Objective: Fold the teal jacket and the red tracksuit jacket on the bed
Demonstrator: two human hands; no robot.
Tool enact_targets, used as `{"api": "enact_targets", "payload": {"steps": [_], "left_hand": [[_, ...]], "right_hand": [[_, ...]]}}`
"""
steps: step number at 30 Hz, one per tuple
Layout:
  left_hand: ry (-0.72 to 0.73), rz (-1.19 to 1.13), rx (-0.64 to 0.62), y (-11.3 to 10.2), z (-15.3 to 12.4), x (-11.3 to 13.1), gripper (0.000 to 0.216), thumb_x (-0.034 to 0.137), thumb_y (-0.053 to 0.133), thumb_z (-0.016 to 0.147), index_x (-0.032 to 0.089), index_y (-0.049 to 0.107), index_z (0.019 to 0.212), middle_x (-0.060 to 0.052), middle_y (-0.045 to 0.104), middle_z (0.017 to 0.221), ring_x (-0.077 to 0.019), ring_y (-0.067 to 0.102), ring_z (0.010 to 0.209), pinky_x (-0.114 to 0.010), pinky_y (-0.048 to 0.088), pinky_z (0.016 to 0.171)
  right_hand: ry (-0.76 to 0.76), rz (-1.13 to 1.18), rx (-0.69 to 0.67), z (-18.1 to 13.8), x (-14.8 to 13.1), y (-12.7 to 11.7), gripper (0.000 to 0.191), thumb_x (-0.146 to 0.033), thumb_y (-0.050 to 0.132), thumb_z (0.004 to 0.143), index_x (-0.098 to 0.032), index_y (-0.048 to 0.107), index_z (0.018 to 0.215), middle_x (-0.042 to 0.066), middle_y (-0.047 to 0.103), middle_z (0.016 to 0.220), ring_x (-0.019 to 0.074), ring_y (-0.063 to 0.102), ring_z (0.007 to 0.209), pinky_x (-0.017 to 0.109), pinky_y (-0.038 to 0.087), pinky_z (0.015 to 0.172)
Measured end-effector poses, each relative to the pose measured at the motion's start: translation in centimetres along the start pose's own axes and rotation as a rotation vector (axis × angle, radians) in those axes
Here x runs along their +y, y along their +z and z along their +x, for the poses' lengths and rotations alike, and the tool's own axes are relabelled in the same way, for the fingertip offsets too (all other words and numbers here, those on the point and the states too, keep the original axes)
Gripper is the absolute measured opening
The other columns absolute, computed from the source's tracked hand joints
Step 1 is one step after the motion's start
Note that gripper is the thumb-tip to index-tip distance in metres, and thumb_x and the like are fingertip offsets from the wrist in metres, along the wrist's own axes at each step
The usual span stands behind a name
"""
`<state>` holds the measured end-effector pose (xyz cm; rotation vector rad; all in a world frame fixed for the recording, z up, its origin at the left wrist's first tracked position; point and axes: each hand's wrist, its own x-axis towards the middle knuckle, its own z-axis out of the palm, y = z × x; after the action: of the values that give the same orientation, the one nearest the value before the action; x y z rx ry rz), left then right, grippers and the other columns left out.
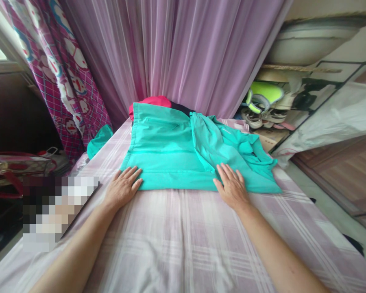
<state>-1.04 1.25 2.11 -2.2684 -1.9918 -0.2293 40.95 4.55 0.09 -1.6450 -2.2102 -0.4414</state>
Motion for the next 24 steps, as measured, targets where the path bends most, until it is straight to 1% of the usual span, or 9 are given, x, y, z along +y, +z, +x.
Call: {"api": "enact_targets", "payload": {"steps": [3,5,7,13,17,19,21,23,24], "left_hand": [[-0.008,-0.006,-0.005,-0.2,0.0,0.3,0.055,0.050,0.034,0.099,0.027,0.051,0.147,-0.005,0.050,0.153,-0.0265,0.044,0.143,-0.049,0.031,0.119],[-0.009,-0.002,-0.018,-0.3,0.0,0.3,0.056,0.050,0.033,0.099,0.027,0.050,0.147,-0.006,0.049,0.153,-0.0266,0.043,0.143,-0.049,0.031,0.119],[-0.009,0.003,-0.028,-0.4,0.0,0.2,0.056,0.050,0.033,0.100,0.026,0.050,0.147,-0.006,0.049,0.153,-0.0269,0.043,0.144,-0.050,0.031,0.119],[0.021,-0.017,-0.011,-0.3,-0.2,0.1,0.058,0.054,0.032,0.099,0.025,0.051,0.147,-0.007,0.050,0.153,-0.0280,0.044,0.143,-0.051,0.030,0.119],[0.049,-0.078,0.052,-0.2,-0.3,-0.3,0.061,0.060,0.034,0.097,0.024,0.055,0.142,-0.010,0.054,0.150,-0.0304,0.047,0.140,-0.054,0.031,0.118],[0.101,-0.142,0.094,-0.5,-0.3,-0.8,0.061,0.063,0.038,0.095,0.023,0.062,0.135,-0.012,0.061,0.142,-0.0307,0.054,0.133,-0.052,0.038,0.114],[0.169,-0.200,0.107,-0.9,-0.5,-1.3,0.059,0.065,0.042,0.093,0.023,0.069,0.123,-0.011,0.070,0.127,-0.0287,0.063,0.119,-0.047,0.047,0.106],[0.220,-0.225,0.091,-1.5,-0.7,-1.8,0.056,0.066,0.045,0.092,0.023,0.074,0.113,-0.010,0.074,0.113,-0.0263,0.069,0.105,-0.042,0.054,0.097],[0.233,-0.224,0.079,-1.8,-0.8,-2.0,0.055,0.065,0.045,0.092,0.023,0.075,0.110,-0.010,0.075,0.108,-0.0256,0.070,0.101,-0.041,0.055,0.094]], "right_hand": [[-0.053,0.015,-0.057,-0.2,-0.2,-0.1,0.050,-0.035,0.037,0.100,-0.021,0.050,0.147,0.011,0.055,0.148,0.0258,0.048,0.137,0.047,0.032,0.113],[-0.052,0.023,-0.110,-0.3,-0.4,0.0,0.050,-0.036,0.037,0.101,-0.023,0.050,0.147,0.009,0.058,0.145,0.0250,0.050,0.135,0.047,0.034,0.111],[-0.030,0.027,-0.134,-0.3,-0.4,0.2,0.050,-0.037,0.036,0.101,-0.023,0.050,0.146,0.009,0.059,0.145,0.0250,0.051,0.134,0.047,0.035,0.110],[-0.034,0.073,-0.122,-0.4,-0.2,0.1,0.054,-0.039,0.036,0.101,-0.017,0.046,0.148,0.012,0.059,0.144,0.0262,0.050,0.135,0.046,0.035,0.110],[-0.050,0.118,-0.124,-0.5,0.1,0.2,0.058,-0.040,0.039,0.099,-0.017,0.041,0.152,0.014,0.059,0.143,0.0287,0.051,0.135,0.048,0.035,0.111],[-0.058,0.154,-0.123,-0.5,0.5,0.2,0.061,-0.040,0.042,0.097,-0.017,0.038,0.154,0.015,0.058,0.144,0.0295,0.051,0.135,0.050,0.035,0.112],[-0.104,0.217,-0.132,-0.6,1.3,0.1,0.066,-0.041,0.048,0.093,-0.018,0.036,0.154,0.015,0.058,0.144,0.0297,0.051,0.134,0.051,0.037,0.111],[-0.167,0.291,-0.157,-0.9,2.6,-0.3,0.068,-0.038,0.053,0.088,-0.019,0.040,0.152,0.013,0.058,0.144,0.0289,0.054,0.132,0.050,0.041,0.110],[-0.189,0.318,-0.172,-1.1,3.4,-0.5,0.065,-0.034,0.054,0.086,-0.020,0.045,0.149,0.012,0.059,0.144,0.0279,0.055,0.131,0.049,0.043,0.109]]}}
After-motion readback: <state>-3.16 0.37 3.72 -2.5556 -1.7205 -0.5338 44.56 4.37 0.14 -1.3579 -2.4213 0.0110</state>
